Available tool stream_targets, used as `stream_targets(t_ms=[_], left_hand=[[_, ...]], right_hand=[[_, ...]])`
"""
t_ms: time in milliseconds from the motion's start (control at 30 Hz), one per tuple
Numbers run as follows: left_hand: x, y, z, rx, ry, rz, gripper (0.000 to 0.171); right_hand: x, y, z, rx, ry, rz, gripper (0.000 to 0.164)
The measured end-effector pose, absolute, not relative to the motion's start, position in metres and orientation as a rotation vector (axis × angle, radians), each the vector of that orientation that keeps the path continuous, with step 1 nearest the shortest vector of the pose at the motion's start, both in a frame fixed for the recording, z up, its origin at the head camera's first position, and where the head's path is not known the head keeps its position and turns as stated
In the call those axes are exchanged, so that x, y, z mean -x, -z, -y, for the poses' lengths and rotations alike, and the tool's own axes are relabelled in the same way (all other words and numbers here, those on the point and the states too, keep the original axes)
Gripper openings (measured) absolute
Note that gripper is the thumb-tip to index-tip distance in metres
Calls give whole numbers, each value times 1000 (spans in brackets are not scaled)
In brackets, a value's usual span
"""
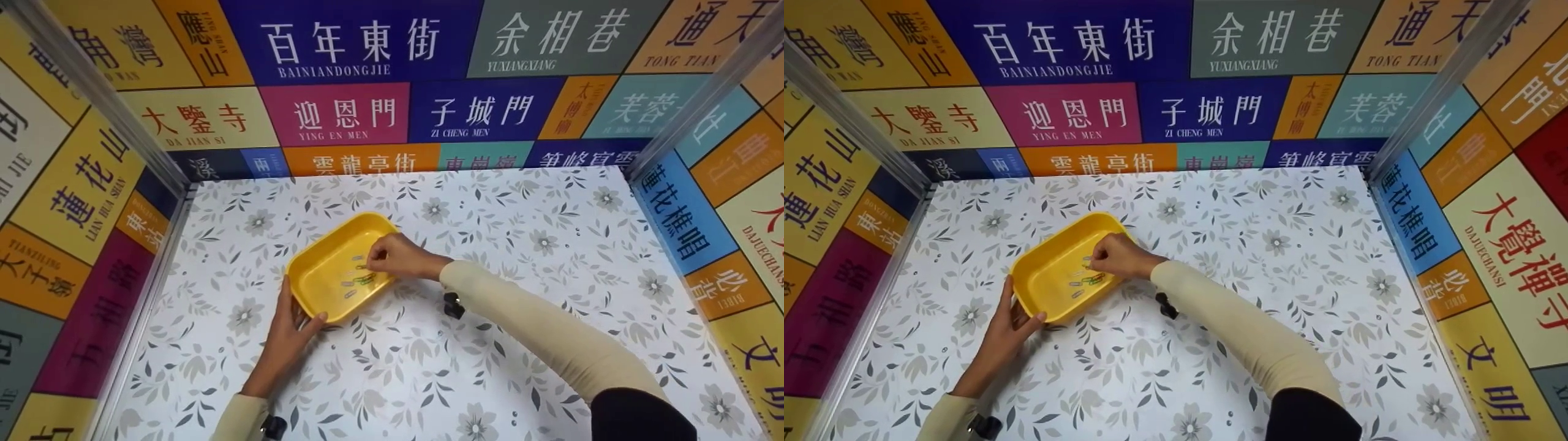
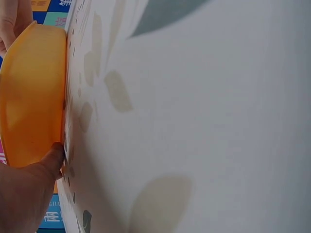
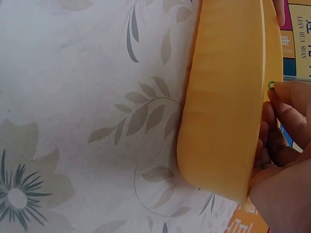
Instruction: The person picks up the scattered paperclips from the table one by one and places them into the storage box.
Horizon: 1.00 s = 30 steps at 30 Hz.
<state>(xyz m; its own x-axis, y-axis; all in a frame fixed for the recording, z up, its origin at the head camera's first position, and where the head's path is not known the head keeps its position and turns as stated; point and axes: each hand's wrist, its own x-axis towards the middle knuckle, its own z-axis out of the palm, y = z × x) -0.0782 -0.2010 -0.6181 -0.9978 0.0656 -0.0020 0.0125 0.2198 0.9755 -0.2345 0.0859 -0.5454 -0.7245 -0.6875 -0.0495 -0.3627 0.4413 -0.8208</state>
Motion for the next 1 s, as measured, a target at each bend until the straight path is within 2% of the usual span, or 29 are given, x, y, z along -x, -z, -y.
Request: stream_targets(t_ms=[600,1000], left_hand=[[76,616,201,-59,-1941,-2386,116],[77,616,201,-76,-1944,-2397,116]], right_hand=[[240,556,-66,843,1063,-2397,9],[246,559,-58,813,1024,-2403,15]])
